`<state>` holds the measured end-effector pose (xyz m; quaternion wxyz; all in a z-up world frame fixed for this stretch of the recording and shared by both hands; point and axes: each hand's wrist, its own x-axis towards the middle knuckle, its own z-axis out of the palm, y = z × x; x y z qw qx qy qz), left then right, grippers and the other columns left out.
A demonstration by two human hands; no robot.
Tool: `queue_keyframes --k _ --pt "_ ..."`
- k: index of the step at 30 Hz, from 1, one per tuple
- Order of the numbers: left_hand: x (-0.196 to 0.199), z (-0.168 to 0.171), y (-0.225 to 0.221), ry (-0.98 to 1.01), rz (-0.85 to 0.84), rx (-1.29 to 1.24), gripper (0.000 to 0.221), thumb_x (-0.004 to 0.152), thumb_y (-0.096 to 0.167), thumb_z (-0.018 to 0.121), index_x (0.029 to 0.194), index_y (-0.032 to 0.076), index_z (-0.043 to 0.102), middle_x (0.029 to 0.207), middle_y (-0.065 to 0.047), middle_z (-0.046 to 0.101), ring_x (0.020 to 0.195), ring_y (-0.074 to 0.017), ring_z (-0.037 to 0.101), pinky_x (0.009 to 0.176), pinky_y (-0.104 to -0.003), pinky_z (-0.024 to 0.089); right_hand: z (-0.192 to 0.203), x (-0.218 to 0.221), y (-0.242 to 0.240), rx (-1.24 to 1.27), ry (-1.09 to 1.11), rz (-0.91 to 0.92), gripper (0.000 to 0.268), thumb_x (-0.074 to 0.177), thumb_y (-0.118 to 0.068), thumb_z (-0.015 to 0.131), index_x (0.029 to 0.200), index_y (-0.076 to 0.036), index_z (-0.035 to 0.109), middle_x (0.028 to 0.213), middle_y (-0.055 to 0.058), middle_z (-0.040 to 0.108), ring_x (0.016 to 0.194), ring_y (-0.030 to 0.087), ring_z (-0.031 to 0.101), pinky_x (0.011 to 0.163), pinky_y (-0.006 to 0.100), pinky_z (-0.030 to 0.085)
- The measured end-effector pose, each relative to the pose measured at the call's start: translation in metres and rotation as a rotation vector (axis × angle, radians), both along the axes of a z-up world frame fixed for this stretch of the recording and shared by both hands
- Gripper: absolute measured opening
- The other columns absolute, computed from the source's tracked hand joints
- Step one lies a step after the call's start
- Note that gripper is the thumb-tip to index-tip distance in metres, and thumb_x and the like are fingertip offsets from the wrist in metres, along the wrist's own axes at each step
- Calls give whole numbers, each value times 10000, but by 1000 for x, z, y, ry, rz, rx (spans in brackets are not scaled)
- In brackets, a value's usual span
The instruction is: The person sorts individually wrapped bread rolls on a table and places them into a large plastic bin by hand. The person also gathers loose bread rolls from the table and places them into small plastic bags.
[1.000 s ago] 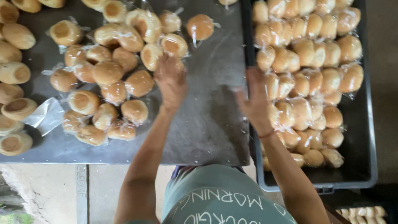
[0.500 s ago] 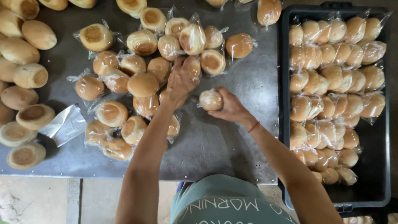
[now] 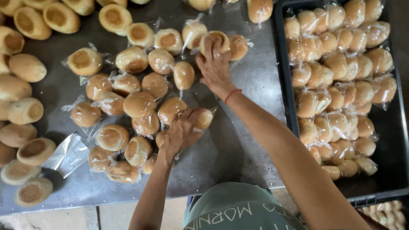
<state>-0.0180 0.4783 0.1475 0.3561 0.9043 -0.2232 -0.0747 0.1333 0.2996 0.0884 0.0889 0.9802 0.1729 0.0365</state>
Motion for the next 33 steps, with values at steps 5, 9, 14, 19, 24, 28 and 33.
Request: queue_keyframes --k 5,9,14,19,24,28,33 --pt "-11 8 -7 -57 19 21 661 699 115 819 1322 102 598 1256 -145 659 1176 -386 608 985 -507 487 -20 47 -24 -47 -49 -24 531 837 -356 844 1265 -125 633 1621 283 175 1347 585 325 723 653 487" --pt "-16 12 -16 -61 28 26 658 716 121 832 1332 97 602 1268 -136 666 1130 -387 644 953 -501 518 -27 59 -55 294 222 -77 787 629 -357 892 1312 -72 623 1494 237 284 1321 430 412 985 619 456" --pt "-3 3 -69 25 -105 -169 686 695 35 813 1346 56 596 1286 -181 653 1149 -386 664 947 -434 573 -26 27 -112 881 53 -144 681 650 -424 904 1197 -82 686 1417 189 372 1333 412 435 1065 525 468" --pt "-1 -2 -136 135 -160 -379 689 749 18 818 1389 10 561 1308 -214 623 1189 -320 664 961 -373 589 -6 0 -140 862 194 -94 663 651 -416 894 1163 -55 679 1398 185 431 1313 424 432 1042 518 424" --pt "-2 -20 -152 133 -90 -355 682 750 25 840 1383 53 588 1317 -184 620 1188 -288 670 954 -351 609 32 -49 -230 1356 308 -213 770 797 -390 847 1372 -4 512 1245 190 648 1151 343 643 987 411 534" --pt "11 -61 -142 238 -76 -441 851 747 20 897 1488 78 481 1371 -181 621 1259 -298 627 1048 -383 519 55 -98 -264 1109 511 130 639 801 -410 847 1254 -26 610 1150 171 688 1071 309 674 909 378 545" --pt "42 -74 -133 454 -131 -540 1004 812 12 843 1620 117 257 1362 -155 640 1258 -273 616 1077 -357 503 59 -151 -206 624 267 452 567 601 -427 902 1067 -172 703 1314 149 560 1230 381 559 956 551 482"
